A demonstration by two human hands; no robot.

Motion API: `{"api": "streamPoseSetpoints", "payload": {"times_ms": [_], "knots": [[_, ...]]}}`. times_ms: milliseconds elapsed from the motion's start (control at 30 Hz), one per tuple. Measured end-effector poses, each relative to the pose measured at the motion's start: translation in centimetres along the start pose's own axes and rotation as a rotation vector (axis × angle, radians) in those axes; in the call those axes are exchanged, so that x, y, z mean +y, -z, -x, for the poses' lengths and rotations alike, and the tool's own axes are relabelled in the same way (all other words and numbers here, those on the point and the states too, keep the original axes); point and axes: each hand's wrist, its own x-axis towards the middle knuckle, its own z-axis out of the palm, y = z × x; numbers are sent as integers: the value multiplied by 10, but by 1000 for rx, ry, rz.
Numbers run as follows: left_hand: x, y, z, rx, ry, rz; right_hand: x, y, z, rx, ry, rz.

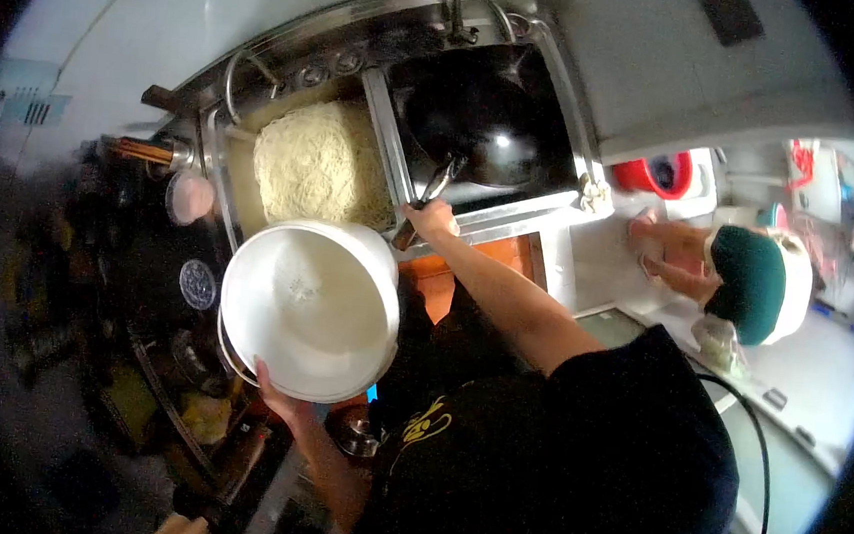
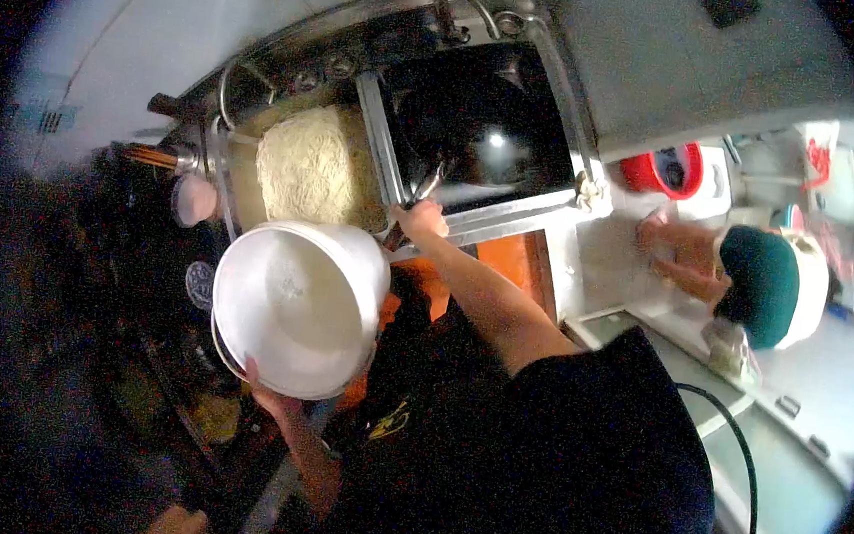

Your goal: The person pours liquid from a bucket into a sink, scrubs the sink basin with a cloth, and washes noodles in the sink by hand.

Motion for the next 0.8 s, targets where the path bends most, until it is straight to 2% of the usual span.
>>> {"api": "streamPoseSetpoints", "payload": {"times_ms": [67, 100, 133, 167, 200, 233, 267, 300, 367, 433, 500, 533, 600, 667, 767, 800], "knots": [[-12, 18, -11, -57, -28, -111, -2, -6, 0, 10, -19, -117], [-22, 29, -20, -103, -49, -137, -4, -10, 5, 104, -67, -147], [-47, 55, -36, -184, -81, -119, 3, -28, -6, 322, -103, -160], [-49, 59, -43, -264, -114, -105, 9, -29, -7, 388, -82, -220], [-53, 64, -50, -131, 25, -109, 17, -27, -8, 453, -60, -282], [-53, 63, -54, -84, 112, -110, 26, -18, -4, 454, 1, -282], [-60, 70, -61, -88, 85, -119, 33, -2, 2, 453, 66, -282], [-71, 77, -70, -117, -49, -153, 30, 19, 19, 427, 118, -228], [-118, 97, -101, -77, -567, -302, 35, 51, 48, 317, 165, -397], [-146, 103, -123, -11, -797, -356, 44, 80, 80, 210, 153, -448], [-112, 79, -106, -118, -463, -187, 64, 90, 92, 151, 148, -458], [-96, 73, -104, -242, -350, -175, 67, 92, 103, 147, 151, -503], [-68, 60, -95, -444, -436, -302, 64, 107, 139, 131, 154, -594], [-41, 38, -77, -598, -842, -580, 70, 133, 169, 15, 129, -698], [12, -34, -21, -319, 92, 5, 84, 173, 220, -38, 153, -743], [8, -37, -23, -340, 59, -38, 87, 186, 240, -51, 168, -793]]}}
